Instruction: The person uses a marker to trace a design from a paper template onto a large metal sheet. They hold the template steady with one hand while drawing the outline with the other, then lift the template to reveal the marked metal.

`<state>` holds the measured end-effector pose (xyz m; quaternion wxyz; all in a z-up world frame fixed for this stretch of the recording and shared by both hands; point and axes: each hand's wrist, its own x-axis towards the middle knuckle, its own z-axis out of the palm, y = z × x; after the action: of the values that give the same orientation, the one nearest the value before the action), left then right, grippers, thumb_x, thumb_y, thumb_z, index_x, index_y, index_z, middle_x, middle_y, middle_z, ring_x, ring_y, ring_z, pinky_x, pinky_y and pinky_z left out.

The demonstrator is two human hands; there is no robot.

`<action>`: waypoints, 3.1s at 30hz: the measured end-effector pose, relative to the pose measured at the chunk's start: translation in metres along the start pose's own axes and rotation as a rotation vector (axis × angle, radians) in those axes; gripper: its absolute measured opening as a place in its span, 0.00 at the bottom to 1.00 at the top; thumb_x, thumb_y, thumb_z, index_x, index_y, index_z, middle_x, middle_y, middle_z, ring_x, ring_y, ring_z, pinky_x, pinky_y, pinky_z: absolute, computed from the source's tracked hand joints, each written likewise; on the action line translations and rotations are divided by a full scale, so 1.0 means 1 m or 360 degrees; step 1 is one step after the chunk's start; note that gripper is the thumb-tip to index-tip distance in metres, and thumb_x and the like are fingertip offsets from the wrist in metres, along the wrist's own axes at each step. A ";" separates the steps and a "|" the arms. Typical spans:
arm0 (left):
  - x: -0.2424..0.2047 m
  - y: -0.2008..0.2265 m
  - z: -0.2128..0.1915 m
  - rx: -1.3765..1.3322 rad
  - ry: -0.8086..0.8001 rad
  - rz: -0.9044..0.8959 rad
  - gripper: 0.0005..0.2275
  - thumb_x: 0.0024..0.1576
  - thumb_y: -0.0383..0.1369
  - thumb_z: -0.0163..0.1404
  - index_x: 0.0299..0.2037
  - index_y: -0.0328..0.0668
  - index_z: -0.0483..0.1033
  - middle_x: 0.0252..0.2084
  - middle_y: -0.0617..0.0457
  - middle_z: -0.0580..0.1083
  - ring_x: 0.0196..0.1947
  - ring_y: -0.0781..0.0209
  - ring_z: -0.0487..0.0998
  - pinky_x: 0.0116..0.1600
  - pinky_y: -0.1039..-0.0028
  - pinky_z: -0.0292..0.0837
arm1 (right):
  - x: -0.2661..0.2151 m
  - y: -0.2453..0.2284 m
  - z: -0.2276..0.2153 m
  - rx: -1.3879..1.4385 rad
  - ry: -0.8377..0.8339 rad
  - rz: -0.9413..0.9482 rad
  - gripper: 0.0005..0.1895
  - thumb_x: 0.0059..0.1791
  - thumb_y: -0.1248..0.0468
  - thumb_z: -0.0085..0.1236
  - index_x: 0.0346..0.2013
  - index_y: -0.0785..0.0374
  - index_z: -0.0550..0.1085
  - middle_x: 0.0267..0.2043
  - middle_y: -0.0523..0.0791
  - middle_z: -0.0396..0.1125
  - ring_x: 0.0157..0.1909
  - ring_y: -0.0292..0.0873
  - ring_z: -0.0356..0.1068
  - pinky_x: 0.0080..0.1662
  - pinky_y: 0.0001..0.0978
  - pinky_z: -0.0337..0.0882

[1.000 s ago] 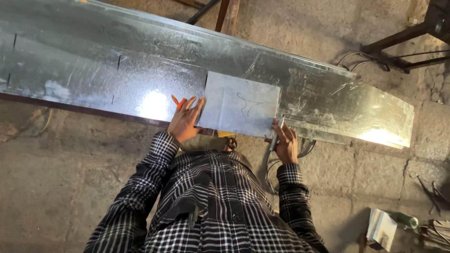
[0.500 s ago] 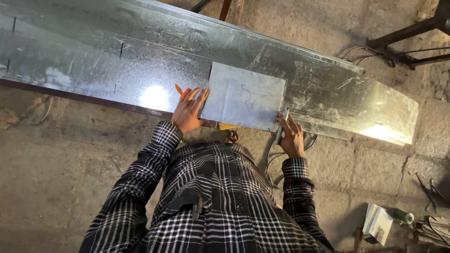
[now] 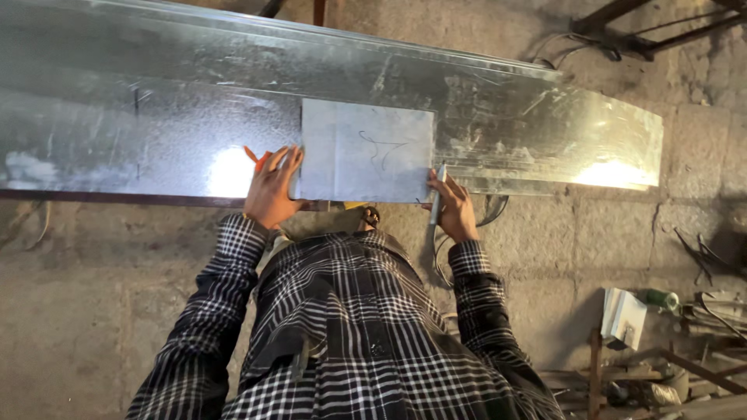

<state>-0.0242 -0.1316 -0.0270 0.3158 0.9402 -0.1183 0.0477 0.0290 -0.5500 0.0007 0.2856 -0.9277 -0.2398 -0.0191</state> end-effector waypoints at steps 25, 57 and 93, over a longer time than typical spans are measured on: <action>0.000 0.014 -0.002 0.0092 -0.0103 -0.0006 0.55 0.40 0.51 0.67 0.73 0.43 0.43 0.75 0.41 0.55 0.74 0.40 0.53 0.75 0.45 0.46 | -0.001 0.023 0.005 0.0346 0.0116 0.0527 0.30 0.51 0.54 0.54 0.66 0.60 0.67 0.62 0.44 0.75 0.38 0.52 0.68 0.39 0.48 0.66; 0.114 0.107 0.079 0.0448 -0.0787 -0.0065 0.29 0.51 0.42 0.61 0.66 0.65 0.70 0.79 0.47 0.47 0.77 0.34 0.43 0.64 0.22 0.52 | 0.097 0.075 0.020 0.0249 0.0485 0.0291 0.13 0.46 0.62 0.68 0.41 0.67 0.82 0.38 0.47 0.78 0.35 0.40 0.79 0.38 0.30 0.78; 0.106 0.099 0.092 0.0437 -0.0689 -0.0072 0.28 0.51 0.34 0.58 0.65 0.68 0.72 0.79 0.49 0.47 0.77 0.36 0.44 0.67 0.23 0.48 | -0.021 0.025 0.012 0.0213 0.0379 0.0437 0.10 0.46 0.64 0.67 0.40 0.64 0.81 0.37 0.47 0.78 0.36 0.42 0.79 0.42 0.34 0.78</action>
<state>0.0547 -0.2837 -0.0249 0.1536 0.9650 -0.1546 -0.1460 0.0206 -0.5706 -0.0254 0.3729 -0.9218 -0.0761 -0.0736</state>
